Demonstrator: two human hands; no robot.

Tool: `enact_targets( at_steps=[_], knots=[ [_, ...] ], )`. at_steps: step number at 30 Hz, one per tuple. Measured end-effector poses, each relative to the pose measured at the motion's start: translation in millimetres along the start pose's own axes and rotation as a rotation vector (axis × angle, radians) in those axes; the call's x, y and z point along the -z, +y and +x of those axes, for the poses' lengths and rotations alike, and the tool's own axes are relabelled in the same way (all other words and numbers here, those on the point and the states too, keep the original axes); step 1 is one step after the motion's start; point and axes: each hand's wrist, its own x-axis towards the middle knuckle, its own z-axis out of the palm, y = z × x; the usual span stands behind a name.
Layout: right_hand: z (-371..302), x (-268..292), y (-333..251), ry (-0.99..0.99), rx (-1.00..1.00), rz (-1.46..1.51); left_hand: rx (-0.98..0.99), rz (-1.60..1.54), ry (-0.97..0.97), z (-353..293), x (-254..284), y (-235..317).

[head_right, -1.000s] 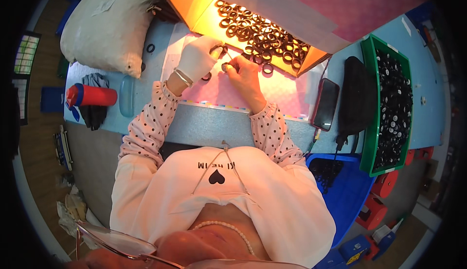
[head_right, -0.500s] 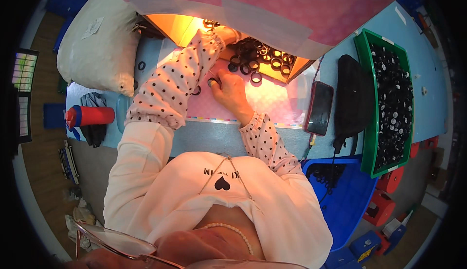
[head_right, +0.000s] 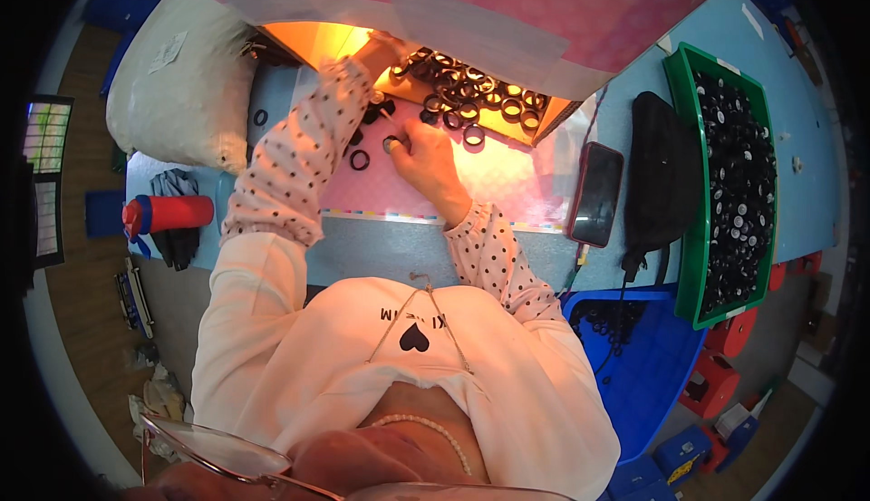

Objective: Assembling small black components with green wires at a workbench.

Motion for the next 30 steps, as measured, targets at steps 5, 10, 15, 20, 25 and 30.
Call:
enact_targets(
  at_steps=[5, 10, 15, 20, 25, 30],
  knots=[
    [1.9, 5.1, -2.6, -0.01, -0.165, 0.533, 0.054, -0.634, 0.062, -106.7, 39.1, -1.4],
    [-2.0, 11.7, -22.6, -0.063, -0.332, 0.881, 0.089, -0.936, 0.042, -201.1, 26.7, -27.6],
    [-10.6, 0.5, -20.7, -0.288, -0.281, 1.024, 0.126, -0.882, 0.272, -242.0, 2.1, -36.7],
    [-15.5, -7.1, -19.3, -0.367, -0.26, 1.078, 0.141, -0.865, 0.309, -255.4, -5.4, -41.9],
    [-19.2, -6.1, -27.1, -0.423, -0.268, 1.118, 0.155, -0.87, 0.329, -257.9, -12.5, -35.4],
    [-18.0, -3.4, -27.7, -0.414, -0.224, 1.029, 0.154, -0.866, 0.374, -252.5, -20.4, -35.4]
  ],
)
